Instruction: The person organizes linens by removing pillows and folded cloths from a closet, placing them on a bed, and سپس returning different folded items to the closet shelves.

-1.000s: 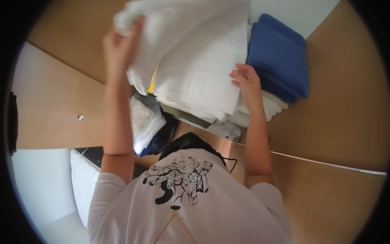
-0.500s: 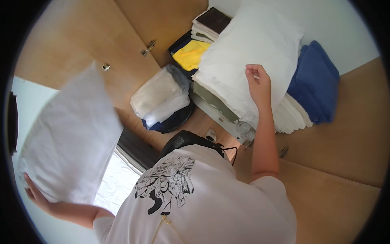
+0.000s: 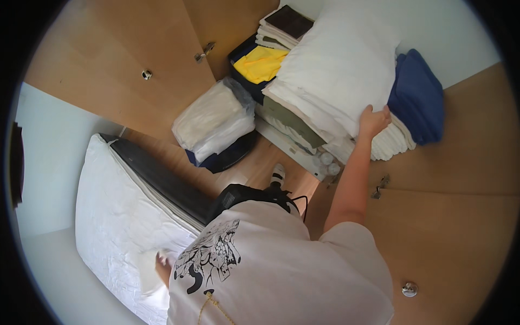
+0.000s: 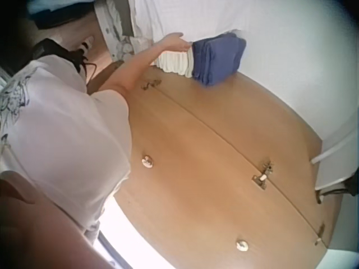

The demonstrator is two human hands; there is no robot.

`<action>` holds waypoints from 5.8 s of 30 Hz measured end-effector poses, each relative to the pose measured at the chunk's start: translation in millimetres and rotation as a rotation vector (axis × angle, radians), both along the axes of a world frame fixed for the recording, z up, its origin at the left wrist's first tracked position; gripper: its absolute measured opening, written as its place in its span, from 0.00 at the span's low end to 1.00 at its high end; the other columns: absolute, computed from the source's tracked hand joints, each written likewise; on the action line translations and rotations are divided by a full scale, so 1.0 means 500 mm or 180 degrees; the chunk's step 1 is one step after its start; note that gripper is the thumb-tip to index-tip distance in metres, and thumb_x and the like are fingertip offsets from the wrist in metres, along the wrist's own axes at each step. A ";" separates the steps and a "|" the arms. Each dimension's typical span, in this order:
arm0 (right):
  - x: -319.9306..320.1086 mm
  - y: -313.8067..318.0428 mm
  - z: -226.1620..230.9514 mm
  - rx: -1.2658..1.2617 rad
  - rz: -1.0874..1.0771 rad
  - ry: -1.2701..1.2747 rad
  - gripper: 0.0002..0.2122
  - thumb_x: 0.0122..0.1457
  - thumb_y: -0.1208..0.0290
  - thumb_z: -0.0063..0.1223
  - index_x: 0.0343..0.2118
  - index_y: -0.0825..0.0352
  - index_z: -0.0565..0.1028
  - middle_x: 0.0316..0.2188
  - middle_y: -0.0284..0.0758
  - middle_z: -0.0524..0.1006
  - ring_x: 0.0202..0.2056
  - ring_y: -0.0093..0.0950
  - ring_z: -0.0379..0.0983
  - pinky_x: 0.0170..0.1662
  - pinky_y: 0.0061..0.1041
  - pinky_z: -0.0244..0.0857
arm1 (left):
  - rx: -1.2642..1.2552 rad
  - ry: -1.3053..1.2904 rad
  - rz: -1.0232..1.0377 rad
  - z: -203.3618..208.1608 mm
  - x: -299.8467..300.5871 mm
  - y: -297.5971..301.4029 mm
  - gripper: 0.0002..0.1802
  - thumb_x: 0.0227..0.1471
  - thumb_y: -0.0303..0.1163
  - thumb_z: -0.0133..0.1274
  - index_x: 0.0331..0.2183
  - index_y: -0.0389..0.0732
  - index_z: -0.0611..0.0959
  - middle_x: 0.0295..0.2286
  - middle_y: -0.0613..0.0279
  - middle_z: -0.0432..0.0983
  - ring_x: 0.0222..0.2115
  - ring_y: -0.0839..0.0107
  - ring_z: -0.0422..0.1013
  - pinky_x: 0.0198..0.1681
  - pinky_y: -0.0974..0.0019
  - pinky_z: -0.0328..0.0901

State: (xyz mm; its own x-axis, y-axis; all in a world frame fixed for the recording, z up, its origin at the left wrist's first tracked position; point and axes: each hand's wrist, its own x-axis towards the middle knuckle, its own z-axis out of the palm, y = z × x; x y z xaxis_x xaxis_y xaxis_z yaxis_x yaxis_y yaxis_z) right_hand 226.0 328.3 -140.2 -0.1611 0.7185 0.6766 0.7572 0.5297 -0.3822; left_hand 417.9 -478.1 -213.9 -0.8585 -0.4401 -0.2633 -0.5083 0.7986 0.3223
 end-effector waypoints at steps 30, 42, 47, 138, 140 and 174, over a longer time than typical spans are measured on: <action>-0.280 -0.041 0.856 -0.1974 0.5922 0.2763 0.16 0.60 0.62 0.36 0.39 0.72 0.69 0.32 0.38 0.74 0.33 0.29 0.72 0.41 0.31 0.67 | 0.3218 0.3360 -0.2786 0.829 -0.888 1.019 0.20 0.44 0.40 0.60 0.37 0.36 0.80 0.27 0.59 0.77 0.26 0.74 0.73 0.31 0.73 0.68; -0.535 -0.604 0.722 -0.5552 0.6023 0.1145 0.14 0.60 0.68 0.40 0.44 0.72 0.67 0.40 0.41 0.72 0.43 0.35 0.70 0.54 0.39 0.60 | 0.1037 0.2553 -0.1240 0.843 -0.606 0.374 0.24 0.44 0.43 0.59 0.35 0.30 0.80 0.29 0.55 0.77 0.29 0.70 0.73 0.35 0.69 0.67; -0.461 -0.954 0.612 -0.6294 0.6640 0.0204 0.13 0.58 0.70 0.39 0.41 0.72 0.70 0.38 0.39 0.74 0.42 0.34 0.71 0.54 0.40 0.60 | 0.0610 0.2595 -0.0469 0.807 -0.370 0.108 0.18 0.45 0.36 0.59 0.36 0.32 0.80 0.27 0.59 0.77 0.27 0.73 0.72 0.34 0.70 0.66; -0.136 0.079 0.297 -0.3610 0.2740 0.3367 0.25 0.59 0.55 0.44 0.49 0.75 0.65 0.48 0.37 0.69 0.47 0.29 0.67 0.52 0.23 0.57 | 0.6013 -0.0691 -0.0835 0.183 -0.847 1.207 0.22 0.52 0.35 0.50 0.46 0.33 0.68 0.41 0.55 0.72 0.39 0.66 0.72 0.41 0.60 0.69; -0.105 0.097 0.328 -0.3601 0.2852 0.3861 0.24 0.58 0.57 0.46 0.49 0.74 0.66 0.46 0.40 0.70 0.47 0.32 0.67 0.52 0.26 0.58 | 0.5439 -0.0367 -0.0718 0.184 -0.839 1.209 0.18 0.47 0.33 0.56 0.38 0.34 0.73 0.30 0.59 0.73 0.29 0.71 0.73 0.33 0.68 0.72; -0.033 0.092 0.321 -0.1481 0.2179 0.1645 0.23 0.51 0.73 0.56 0.49 0.77 0.64 0.47 0.43 0.70 0.45 0.31 0.68 0.45 0.27 0.63 | 0.5318 0.0258 -0.4428 0.530 -0.691 1.486 0.22 0.45 0.37 0.55 0.42 0.36 0.76 0.40 0.61 0.73 0.41 0.70 0.67 0.44 0.68 0.61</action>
